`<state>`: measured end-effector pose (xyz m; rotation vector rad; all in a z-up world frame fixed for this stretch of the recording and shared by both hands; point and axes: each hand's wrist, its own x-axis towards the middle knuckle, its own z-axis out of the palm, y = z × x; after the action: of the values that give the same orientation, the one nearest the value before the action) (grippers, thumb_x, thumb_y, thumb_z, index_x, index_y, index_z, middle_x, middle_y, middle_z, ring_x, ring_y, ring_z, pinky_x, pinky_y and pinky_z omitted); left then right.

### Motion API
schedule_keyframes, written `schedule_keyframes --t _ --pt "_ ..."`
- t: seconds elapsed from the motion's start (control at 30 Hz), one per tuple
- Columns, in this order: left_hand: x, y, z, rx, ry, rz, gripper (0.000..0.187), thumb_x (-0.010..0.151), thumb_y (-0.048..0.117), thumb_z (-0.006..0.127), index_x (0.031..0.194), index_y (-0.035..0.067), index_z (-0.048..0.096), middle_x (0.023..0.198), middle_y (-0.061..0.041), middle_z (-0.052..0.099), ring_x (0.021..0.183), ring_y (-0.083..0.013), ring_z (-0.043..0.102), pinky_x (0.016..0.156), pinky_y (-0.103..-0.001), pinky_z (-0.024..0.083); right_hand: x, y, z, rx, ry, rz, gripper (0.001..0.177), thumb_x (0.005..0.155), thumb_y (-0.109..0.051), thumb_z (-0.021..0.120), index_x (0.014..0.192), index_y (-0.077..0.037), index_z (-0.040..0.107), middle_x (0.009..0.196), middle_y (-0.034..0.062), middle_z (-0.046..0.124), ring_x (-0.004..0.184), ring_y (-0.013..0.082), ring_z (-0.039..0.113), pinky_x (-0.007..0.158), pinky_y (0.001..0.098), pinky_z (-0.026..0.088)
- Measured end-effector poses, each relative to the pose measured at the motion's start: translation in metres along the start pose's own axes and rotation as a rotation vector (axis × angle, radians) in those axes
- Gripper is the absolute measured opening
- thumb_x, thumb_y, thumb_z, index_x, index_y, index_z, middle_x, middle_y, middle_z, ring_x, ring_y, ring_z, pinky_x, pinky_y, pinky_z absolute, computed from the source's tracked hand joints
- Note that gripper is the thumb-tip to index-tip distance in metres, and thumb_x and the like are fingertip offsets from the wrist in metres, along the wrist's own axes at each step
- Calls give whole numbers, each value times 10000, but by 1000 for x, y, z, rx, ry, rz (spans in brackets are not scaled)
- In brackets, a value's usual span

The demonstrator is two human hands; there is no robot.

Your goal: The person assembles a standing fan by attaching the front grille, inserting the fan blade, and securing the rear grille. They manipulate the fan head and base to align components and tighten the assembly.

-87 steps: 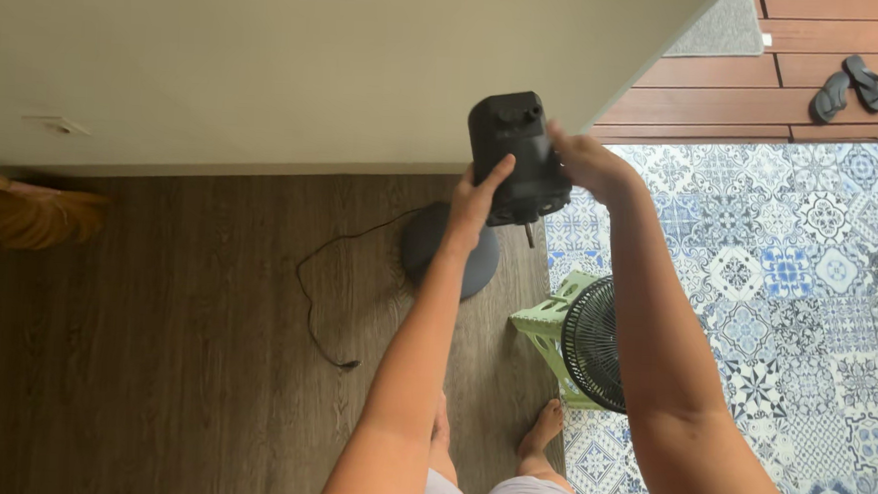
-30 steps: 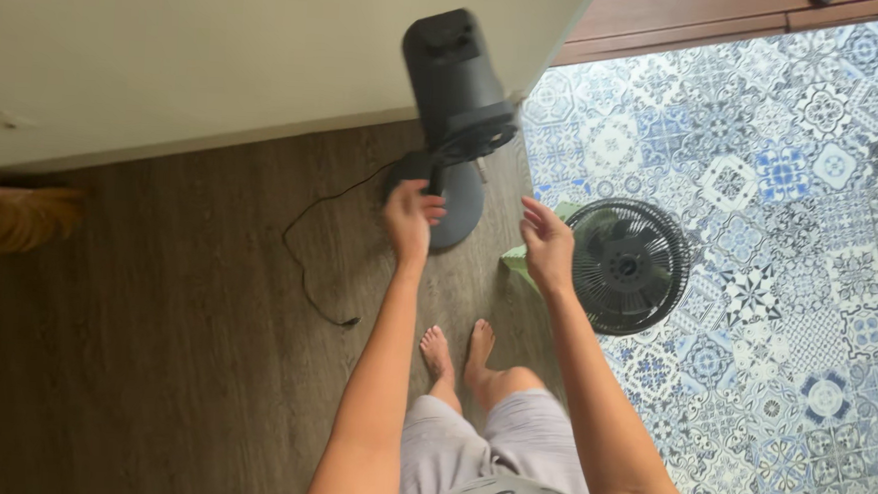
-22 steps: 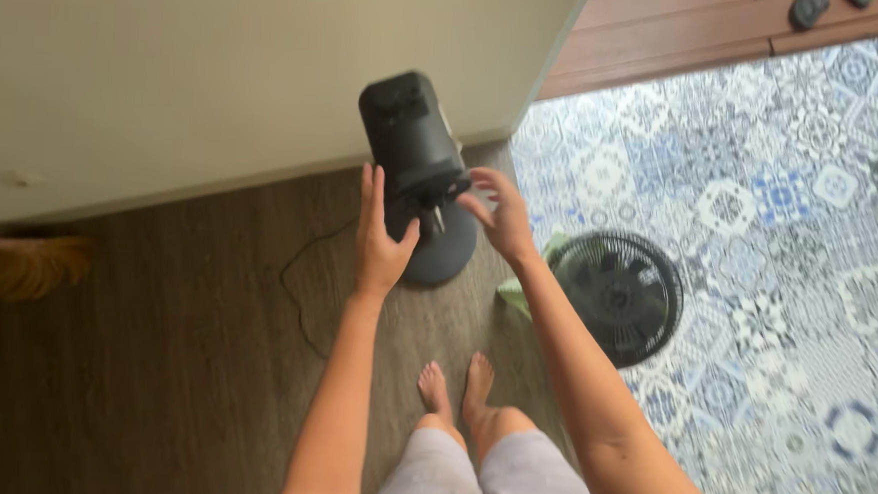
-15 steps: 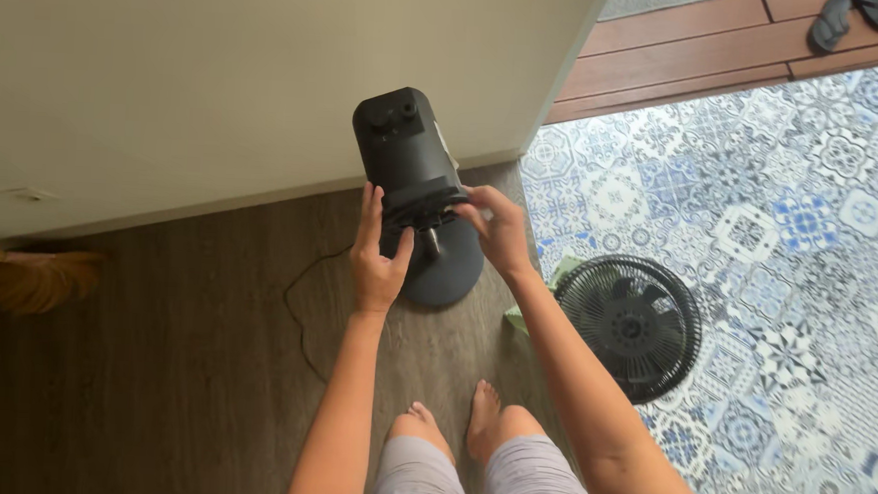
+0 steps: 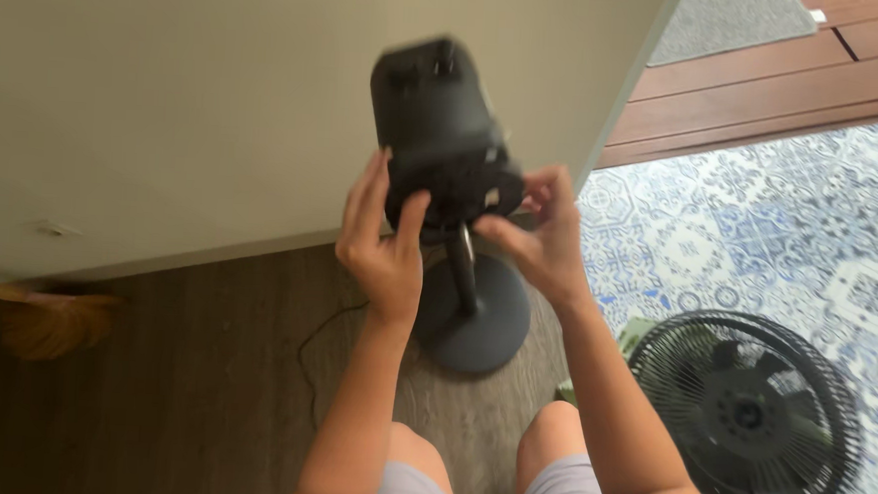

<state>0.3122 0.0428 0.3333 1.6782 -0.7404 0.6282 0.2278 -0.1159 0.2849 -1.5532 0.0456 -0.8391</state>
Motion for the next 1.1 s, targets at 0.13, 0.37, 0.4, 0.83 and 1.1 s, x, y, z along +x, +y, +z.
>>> schedule_keyframes --t 0.13,0.37,0.4,0.83,1.1 --pt "-15 -37 2 -289 -97 1 452 1097 71 697 1510 -3 531 1577 -149 543 1435 -263 576 1200 -368 497 -5 37 19 258 114 -159 442 989 -2 821 1285 -69 499 1186 59 653 1128 128 627 1048 296 502" --pt "-42 -62 7 -516 -273 135 909 1010 34 792 1673 43 170 1732 -116 178 1530 -238 441 1295 -400 454 -29 86 10 85 85 -276 308 1033 33 753 1239 -34 535 1133 38 587 1077 106 564 1006 286 474" --pt "-41 -62 8 -506 -263 135 956 984 38 807 1683 42 154 1726 -124 174 1513 -237 457 1291 -408 471 -30 90 7 80 129 -193 166 1092 15 700 1206 -3 580 1083 49 589 1006 104 539 918 266 448" --pt "-50 -65 21 -698 -263 -28 854 1039 49 676 1695 37 130 1713 -181 343 1517 -264 491 1292 -439 431 -26 89 45 190 281 -264 405 950 19 773 1117 -81 418 1070 2 536 1008 91 634 818 310 592" --pt "-49 -56 27 -691 -230 -28 921 962 -35 705 1690 55 149 1739 -138 295 1557 -258 430 1324 -475 355 -28 42 65 321 425 -38 238 997 -134 664 1132 -56 485 1073 52 555 978 99 596 776 317 631"
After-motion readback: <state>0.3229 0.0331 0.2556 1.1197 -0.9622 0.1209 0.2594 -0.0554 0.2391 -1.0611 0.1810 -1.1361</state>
